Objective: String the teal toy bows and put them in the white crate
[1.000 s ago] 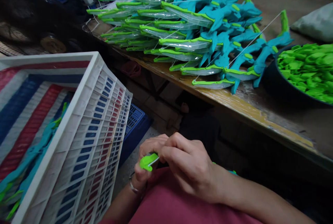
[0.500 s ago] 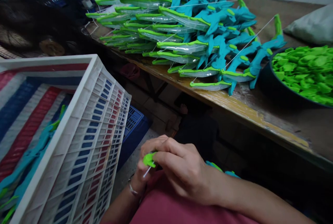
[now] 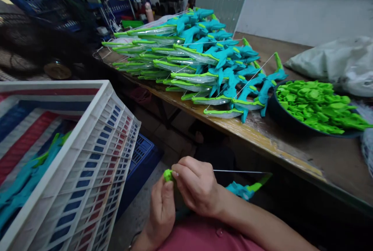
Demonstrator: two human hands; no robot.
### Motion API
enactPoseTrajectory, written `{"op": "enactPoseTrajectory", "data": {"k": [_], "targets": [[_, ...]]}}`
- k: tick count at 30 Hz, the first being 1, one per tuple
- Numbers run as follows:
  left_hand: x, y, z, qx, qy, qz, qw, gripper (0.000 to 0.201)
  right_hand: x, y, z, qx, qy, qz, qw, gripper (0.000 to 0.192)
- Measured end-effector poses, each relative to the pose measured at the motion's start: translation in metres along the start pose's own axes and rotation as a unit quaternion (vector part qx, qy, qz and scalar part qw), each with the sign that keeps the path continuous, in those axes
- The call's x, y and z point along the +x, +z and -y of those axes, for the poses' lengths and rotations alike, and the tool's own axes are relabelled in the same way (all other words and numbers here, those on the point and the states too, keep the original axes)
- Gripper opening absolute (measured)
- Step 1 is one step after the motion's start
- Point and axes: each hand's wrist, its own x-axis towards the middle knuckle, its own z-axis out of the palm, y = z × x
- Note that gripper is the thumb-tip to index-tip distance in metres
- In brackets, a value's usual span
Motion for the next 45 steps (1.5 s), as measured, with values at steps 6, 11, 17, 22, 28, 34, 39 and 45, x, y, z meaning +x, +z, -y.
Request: {"op": "enactPoseTrajectory", "data": {"k": [6, 11, 17, 22, 28, 34, 39, 45], "targets": [[0.019, 0.003, -0.022, 0.002, 0.017, 0.022, 1.000, 0.038, 0.026, -0.046, -0.002, 0.016, 0.030, -0.105, 0.994, 0.012], [0.036, -0.005, -0.034, -0.075, 0.006, 0.097, 0.992, 0.010, 0.025, -0.039, -0.011, 0.073, 0.046, -0.079, 0.993, 0.015], [0.045, -0.003, -0.037, -0.109, 0.016, 0.100, 0.989, 0.017, 0.012, -0.022, -0.013, 0.111, 0.053, -0.067, 0.990, 0.010], [0.043, -0.004, -0.031, -0.102, 0.010, 0.080, 0.992, 0.011, 0.010, -0.022, -0.012, 0.176, 0.072, 0.011, 0.982, 0.014], [0.044, -0.006, -0.031, -0.140, -0.009, 0.102, 0.985, 0.009, 0.008, -0.013, -0.013, 0.261, 0.187, 0.013, 0.947, 0.022], [0.047, -0.003, -0.036, -0.215, -0.009, 0.127, 0.968, 0.012, 0.007, -0.006, -0.020, 0.408, 0.255, 0.030, 0.876, 0.039], [0.052, -0.006, -0.037, -0.231, -0.033, 0.150, 0.961, 0.017, 0.005, -0.001, -0.032, 0.298, 0.139, 0.029, 0.944, 0.038], [0.054, -0.007, -0.040, -0.243, -0.076, 0.141, 0.957, 0.015, 0.003, 0.003, -0.036, 0.214, 0.044, 0.018, 0.976, 0.039]]}}
